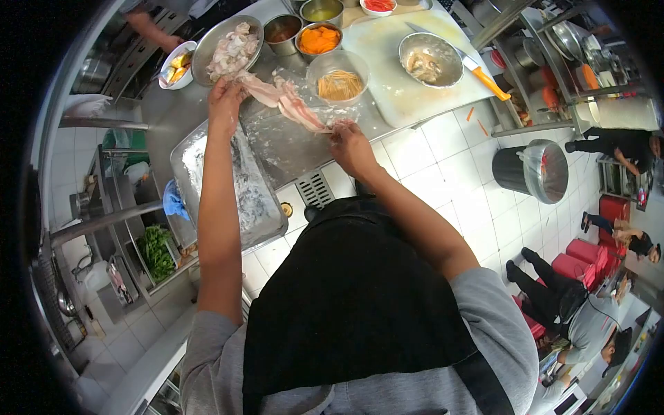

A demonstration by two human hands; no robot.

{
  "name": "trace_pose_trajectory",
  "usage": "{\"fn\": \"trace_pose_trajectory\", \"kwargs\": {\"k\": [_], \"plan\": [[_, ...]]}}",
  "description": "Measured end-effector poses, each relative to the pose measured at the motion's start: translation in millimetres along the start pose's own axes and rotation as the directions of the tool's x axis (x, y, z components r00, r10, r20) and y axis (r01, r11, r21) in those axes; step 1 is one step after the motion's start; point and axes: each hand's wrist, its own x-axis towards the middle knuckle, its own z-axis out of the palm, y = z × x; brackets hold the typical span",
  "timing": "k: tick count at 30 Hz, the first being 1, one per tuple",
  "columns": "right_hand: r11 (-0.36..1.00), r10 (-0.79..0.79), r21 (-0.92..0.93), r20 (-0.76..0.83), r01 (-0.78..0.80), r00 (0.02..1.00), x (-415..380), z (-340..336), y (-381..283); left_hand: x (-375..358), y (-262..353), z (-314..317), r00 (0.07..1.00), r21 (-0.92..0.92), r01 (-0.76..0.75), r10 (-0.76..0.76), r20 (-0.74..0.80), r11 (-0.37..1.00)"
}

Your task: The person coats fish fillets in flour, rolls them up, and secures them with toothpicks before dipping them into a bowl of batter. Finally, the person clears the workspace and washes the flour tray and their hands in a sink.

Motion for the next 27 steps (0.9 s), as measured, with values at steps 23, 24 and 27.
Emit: {"fn": "trace_pose_trajectory", "kwargs": {"k": [23, 24, 27], "plan": [[-0.454, 0.196, 0.716, 0.660, -0.530, 0.725, 141.6, 114.0, -97.7, -83.8, 105.4, -59.0, 0.938, -0.249, -0.304, 0.243, -0.247, 0.919], [-0.399, 0.155, 0.736, 0.641, -0.546, 0.751, 141.2, 118.6, -103.2, -106.1, 102.7, -68.3, 0.909, -0.245, -0.366, 0.290, -0.299, 0.898], [-0.279, 0.121, 0.758, 0.637, -0.589, 0.762, 142.0, 121.1, -128.5, -178.9, 93.8, -81.4, 0.814, -0.159, -0.421, 0.294, -0.502, 0.893]]}}
